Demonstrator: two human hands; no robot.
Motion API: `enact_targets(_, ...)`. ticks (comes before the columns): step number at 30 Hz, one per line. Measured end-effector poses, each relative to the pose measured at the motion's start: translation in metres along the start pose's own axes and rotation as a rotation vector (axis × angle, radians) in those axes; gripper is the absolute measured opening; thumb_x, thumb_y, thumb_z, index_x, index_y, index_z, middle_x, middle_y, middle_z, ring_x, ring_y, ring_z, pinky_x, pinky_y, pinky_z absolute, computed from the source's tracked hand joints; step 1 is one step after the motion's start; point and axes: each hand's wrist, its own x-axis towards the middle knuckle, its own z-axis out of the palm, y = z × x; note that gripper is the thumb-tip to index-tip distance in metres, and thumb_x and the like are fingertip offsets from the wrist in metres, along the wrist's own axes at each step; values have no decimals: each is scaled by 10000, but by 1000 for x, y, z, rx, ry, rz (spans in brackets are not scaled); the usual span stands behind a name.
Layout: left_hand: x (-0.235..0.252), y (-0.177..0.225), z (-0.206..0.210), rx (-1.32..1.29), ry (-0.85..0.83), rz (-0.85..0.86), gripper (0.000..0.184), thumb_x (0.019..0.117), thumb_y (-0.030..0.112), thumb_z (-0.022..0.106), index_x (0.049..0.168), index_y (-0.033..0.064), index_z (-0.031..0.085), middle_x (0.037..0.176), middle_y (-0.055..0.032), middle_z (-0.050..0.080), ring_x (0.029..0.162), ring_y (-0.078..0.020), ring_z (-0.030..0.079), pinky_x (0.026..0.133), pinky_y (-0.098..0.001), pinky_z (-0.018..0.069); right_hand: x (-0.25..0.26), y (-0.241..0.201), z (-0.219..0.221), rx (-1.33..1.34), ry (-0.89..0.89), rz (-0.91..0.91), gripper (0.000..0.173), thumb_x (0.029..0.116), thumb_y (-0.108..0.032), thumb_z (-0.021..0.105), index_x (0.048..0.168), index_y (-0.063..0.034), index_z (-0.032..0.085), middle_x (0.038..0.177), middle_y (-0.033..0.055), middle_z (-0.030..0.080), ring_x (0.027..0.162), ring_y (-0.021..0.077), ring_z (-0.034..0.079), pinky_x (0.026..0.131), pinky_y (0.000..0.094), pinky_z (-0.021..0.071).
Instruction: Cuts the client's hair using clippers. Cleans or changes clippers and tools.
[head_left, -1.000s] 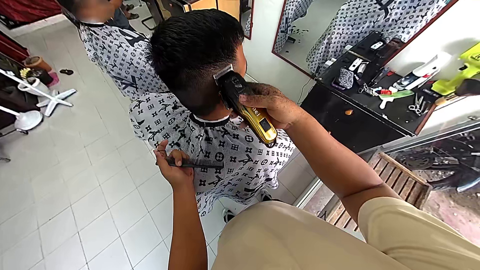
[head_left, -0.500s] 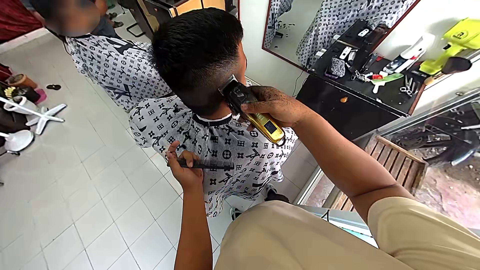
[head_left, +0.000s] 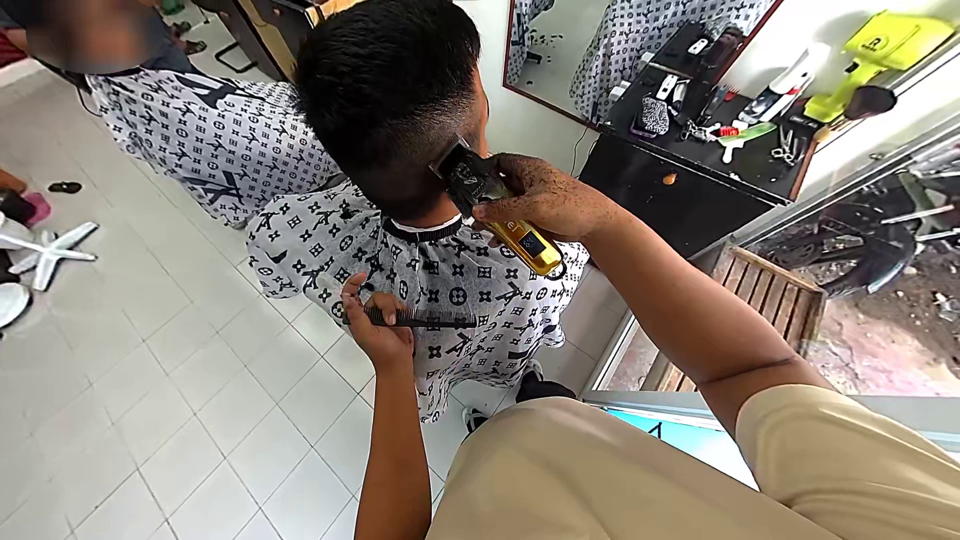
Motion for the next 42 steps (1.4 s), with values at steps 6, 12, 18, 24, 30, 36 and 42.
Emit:
enact_targets(6, -2, -1, 0, 2, -2, -2, 491, 1114, 427, 140, 1232, 218, 568, 563, 113, 552, 464, -1, 539, 505, -174, 509, -1, -5, 7, -127, 27, -73, 514, 934, -123, 727, 1362, -20, 462, 1033, 103, 665, 797, 159, 711, 711, 303, 638)
enact_targets(12, -3, -1, -1, 16, -20, 2, 490, 1110, 449, 144, 1220, 235, 571, 556, 124, 546, 461, 5, 536, 513, -176, 515, 1, -9, 13, -144, 39, -65, 510, 934, -131, 728, 1359, -26, 467, 1025, 88, 675, 798, 141, 711, 711, 292, 634)
enact_targets(18, -3, 0, -1, 17, -39, 22, 454, 1111, 458, 200, 1223, 243, 585, 558, 122, 555, 456, 6, 528, 511, -171, 503, 0, -10, 14, -219, 79, -47, 508, 932, -164, 738, 1348, -26, 479, 1009, 91, 687, 778, 144, 717, 695, 293, 635)
enact_targets(24, -6, 5, -5, -4, -69, 0, 477, 1110, 455, 170, 1232, 253, 585, 553, 126, 530, 452, 6, 502, 495, -169, 477, -1, 17, 56, -150, 22, -29, 475, 937, -174, 731, 1320, 8, 517, 967, 113, 685, 768, 175, 704, 705, 348, 630)
enact_targets(30, -30, 21, -17, -52, -117, -118, 563, 1090, 530, 163, 1275, 251, 616, 511, 117, 528, 424, 5, 485, 476, -173, 458, 9, 53, 84, 172, 96, 52, 499, 946, -122, 705, 1365, -3, 461, 1031, 139, 664, 819, 215, 707, 736, 378, 631)
enact_targets(36, -43, 25, -24, -63, -188, -174, 530, 1042, 620, 365, 1294, 228, 615, 533, 105, 546, 444, 4, 505, 496, -173, 472, 12, 49, 89, 286, 160, 21, 509, 939, -68, 690, 1377, -13, 436, 1065, 160, 658, 861, 251, 717, 765, 429, 641)
enact_targets(42, -54, 28, -25, -80, -245, -188, 532, 1010, 631, 440, 1284, 220, 638, 552, 109, 548, 472, 9, 509, 533, -166, 472, 8, 42, 82, 261, 163, 1, 480, 942, -60, 679, 1359, -24, 444, 1049, 128, 661, 839, 219, 715, 757, 396, 638)
